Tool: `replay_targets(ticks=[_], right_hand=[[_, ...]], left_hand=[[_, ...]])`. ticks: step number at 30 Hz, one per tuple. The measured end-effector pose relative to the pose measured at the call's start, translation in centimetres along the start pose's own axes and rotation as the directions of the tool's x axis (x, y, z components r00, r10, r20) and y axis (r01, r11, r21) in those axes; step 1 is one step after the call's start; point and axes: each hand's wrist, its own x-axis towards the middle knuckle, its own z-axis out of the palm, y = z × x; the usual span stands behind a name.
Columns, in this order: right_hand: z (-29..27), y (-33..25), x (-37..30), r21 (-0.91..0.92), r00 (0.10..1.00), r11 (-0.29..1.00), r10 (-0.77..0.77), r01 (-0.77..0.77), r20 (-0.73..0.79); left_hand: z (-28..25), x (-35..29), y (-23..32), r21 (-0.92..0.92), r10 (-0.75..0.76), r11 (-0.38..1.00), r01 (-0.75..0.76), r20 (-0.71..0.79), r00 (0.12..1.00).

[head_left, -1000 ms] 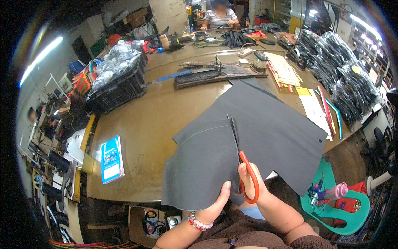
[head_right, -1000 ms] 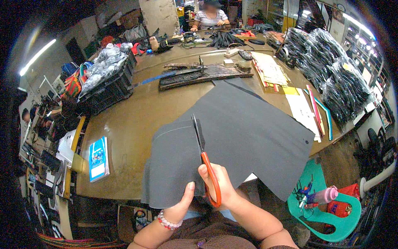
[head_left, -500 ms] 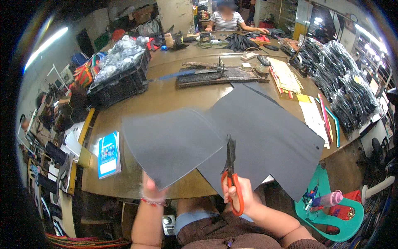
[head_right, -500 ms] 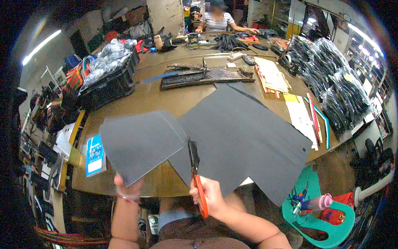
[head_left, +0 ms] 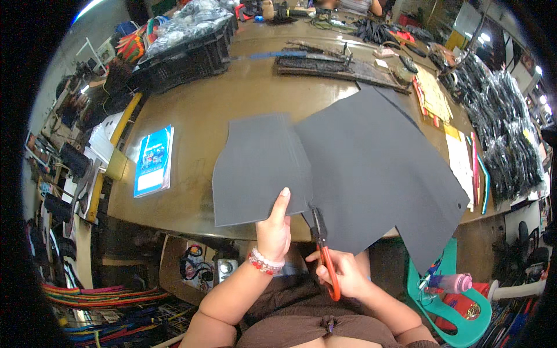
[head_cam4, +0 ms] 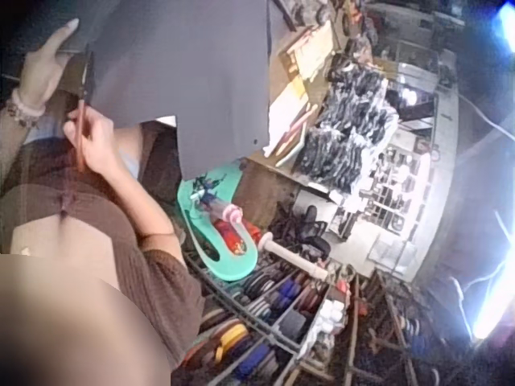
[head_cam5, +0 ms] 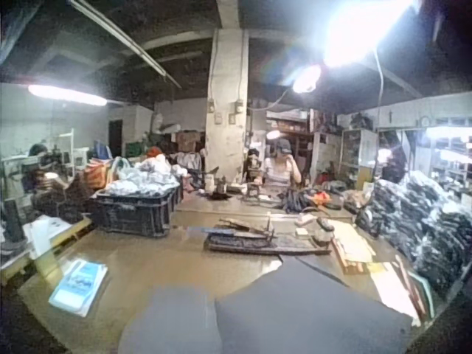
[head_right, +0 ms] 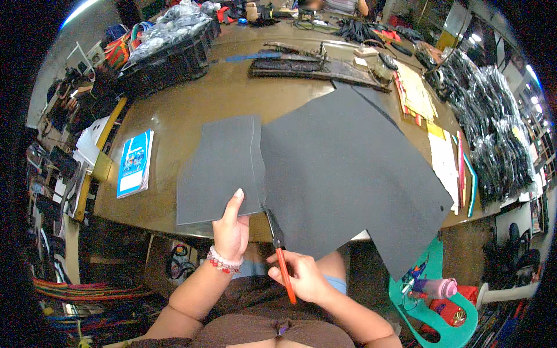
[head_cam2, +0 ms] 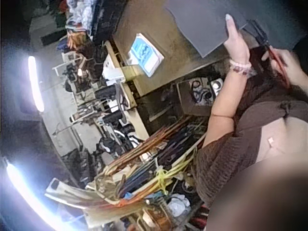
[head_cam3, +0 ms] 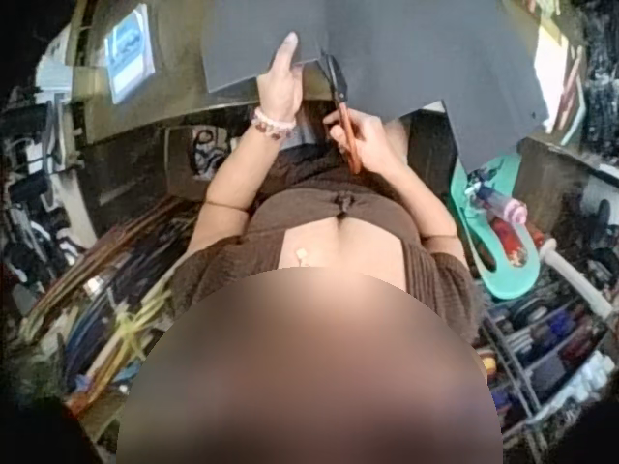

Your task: The person cuts a large sheet of dark gray material with red-handled scissors, following pre-drawn lines to separate it into smaller pieces. The person briefly pauses to operate a tablet on the table before resuming cutting.

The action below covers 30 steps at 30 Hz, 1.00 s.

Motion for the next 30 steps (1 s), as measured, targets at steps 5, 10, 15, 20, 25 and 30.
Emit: replay_targets(ticks=[5,10,15,20,25,30], right_hand=[[-1.2,-0.1,0.0,0.014,0.975,0.990,-0.138,0.138,0.176],[-0.6,-0.6,0.2,-0.125,0.960,0.973,-0.161,0.193,0.231],[-0.3,-1.3,1.0,-0.026,0.964,0.966,-0.255,0.258,0.078],[-1.2,-2.4,1.5,-0.030,0.973,0.977,-0.208,0.212,0.097],[-1.2,-3.2,1.4,0.018,0.977,0.981,-0.195,0.194,0.086],[-1.3,-3.0,1.3,0.040,0.978,0.986,-0.168,0.164,0.124]], left_hand=[[0.9,-0.5,0.7,0.016,0.077,0.997,-0.077,0.009,0.997],[1.3,0.2,2.3,0.026,0.185,0.983,-0.184,-0.026,0.982],[1.0,-0.4,2.7,0.449,0.329,0.820,-0.354,0.136,0.935],[1.0,-1.7,2.3,0.460,0.297,0.822,-0.335,0.154,0.942],[1.6,-2.2,2.1,0.354,0.271,0.885,-0.303,0.138,0.953],[1.5,-2.3,2.1,0.328,0.256,0.898,-0.293,0.151,0.955]])
